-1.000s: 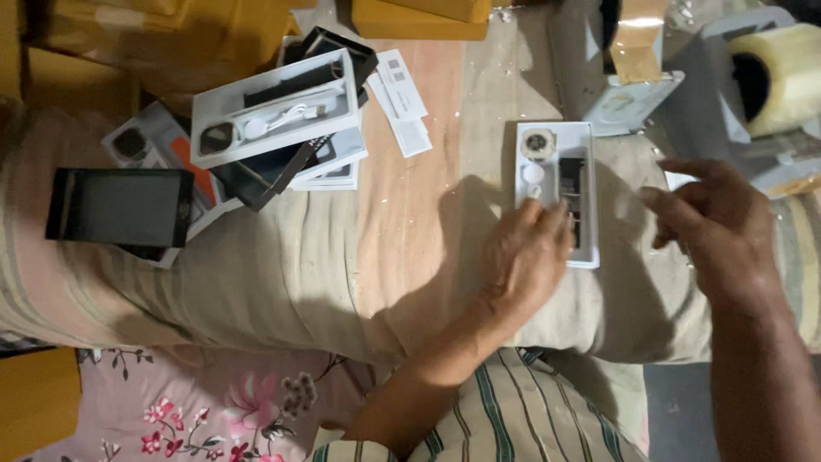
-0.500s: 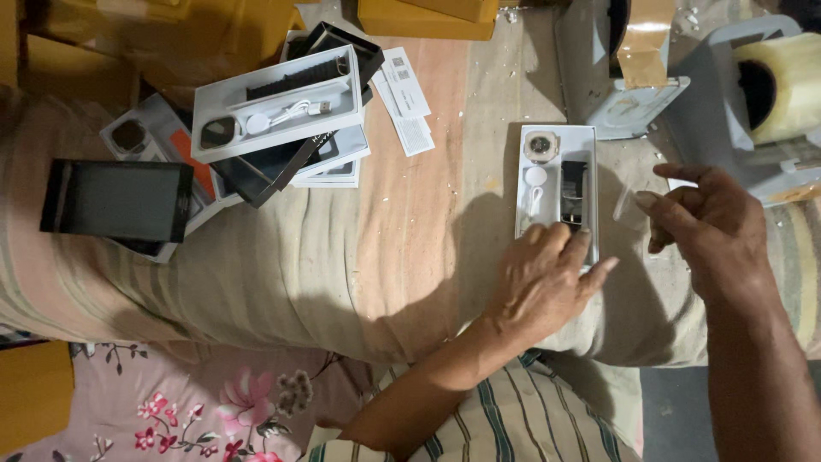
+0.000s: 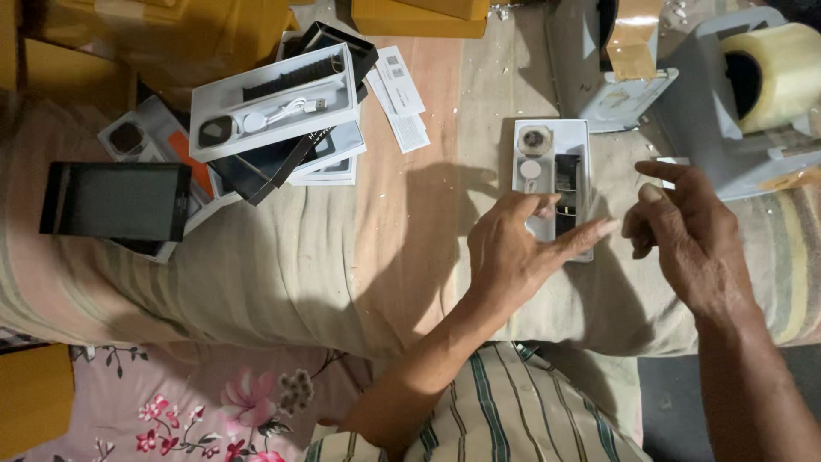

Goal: The person assembles a smartwatch kit by placing the watch, charging cable, and strap into a white tray, then closes the box and seals it with clear tape. The person handles multiple packaging components and uses a tape dispenser to seal the finished package.

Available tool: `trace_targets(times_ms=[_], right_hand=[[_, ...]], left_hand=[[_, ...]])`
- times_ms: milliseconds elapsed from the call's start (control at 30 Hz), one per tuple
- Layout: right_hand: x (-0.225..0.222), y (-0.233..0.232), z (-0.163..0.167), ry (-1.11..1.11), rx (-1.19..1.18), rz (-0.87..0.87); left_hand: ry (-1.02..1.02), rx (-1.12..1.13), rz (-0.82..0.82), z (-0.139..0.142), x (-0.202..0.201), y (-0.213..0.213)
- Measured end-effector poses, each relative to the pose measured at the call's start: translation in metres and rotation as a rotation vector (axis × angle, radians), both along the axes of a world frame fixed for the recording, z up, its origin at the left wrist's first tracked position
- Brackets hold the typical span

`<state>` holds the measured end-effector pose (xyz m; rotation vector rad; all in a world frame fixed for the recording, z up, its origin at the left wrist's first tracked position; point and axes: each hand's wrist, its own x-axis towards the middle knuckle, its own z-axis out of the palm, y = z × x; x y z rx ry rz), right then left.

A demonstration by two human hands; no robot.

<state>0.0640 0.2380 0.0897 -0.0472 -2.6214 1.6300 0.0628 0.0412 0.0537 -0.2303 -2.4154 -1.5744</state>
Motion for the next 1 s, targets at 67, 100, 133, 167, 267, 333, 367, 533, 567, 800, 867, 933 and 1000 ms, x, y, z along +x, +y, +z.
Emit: trace_targets(times_ms=[67, 100, 133, 167, 267, 333, 367, 533, 567, 800, 867, 933, 1000], right_hand=[[0.004, -0.002, 0.004, 0.004, 0.064, -0.001], [0.005, -0.003, 0.005, 0.009, 0.057, 0.003], [0.006, -0.003, 0.006, 0.010, 0.052, 0.005], [0.007, -0.003, 0.007, 0.008, 0.046, 0.007], [0.008, -0.002, 0.007, -0.007, 0.023, 0.005], [0.009, 0.000, 0.005, -0.009, -0.007, -0.005], [0.010, 0.000, 0.004, -0.007, -0.024, -0.010], [0.010, 0.004, -0.004, -0.018, -0.066, 0.013], [0.010, 0.004, -0.005, -0.016, -0.062, 0.021], [0.009, 0.012, -0.017, -0.090, -0.419, -0.056], [0.011, 0.015, -0.020, -0.131, -0.685, -0.026], [0.015, 0.012, -0.026, -0.141, -0.827, 0.000], [0.021, 0.007, -0.031, -0.136, -0.923, 0.028]], left_hand=[[-0.085, 0.019, -0.022, 0.003, -0.003, 0.003], [-0.125, 0.028, -0.035, 0.003, -0.004, 0.005], [-0.083, 0.036, -0.027, 0.003, -0.004, 0.006], [-0.044, 0.043, -0.020, 0.003, -0.003, 0.007], [0.008, 0.077, -0.031, 0.001, -0.001, 0.006], [0.007, 0.107, -0.019, 0.001, 0.000, 0.006], [0.000, 0.122, 0.003, 0.001, 0.000, 0.005], [-0.041, 0.156, -0.043, 0.004, 0.000, 0.003], [-0.033, 0.158, -0.042, 0.004, 0.000, 0.002], [-0.071, 0.370, 0.039, -0.003, 0.015, 0.007], [-0.107, 0.434, -0.006, -0.006, 0.023, 0.008], [-0.143, 0.493, -0.048, -0.010, 0.028, 0.010], [-0.172, 0.544, -0.087, -0.013, 0.030, 0.011]])
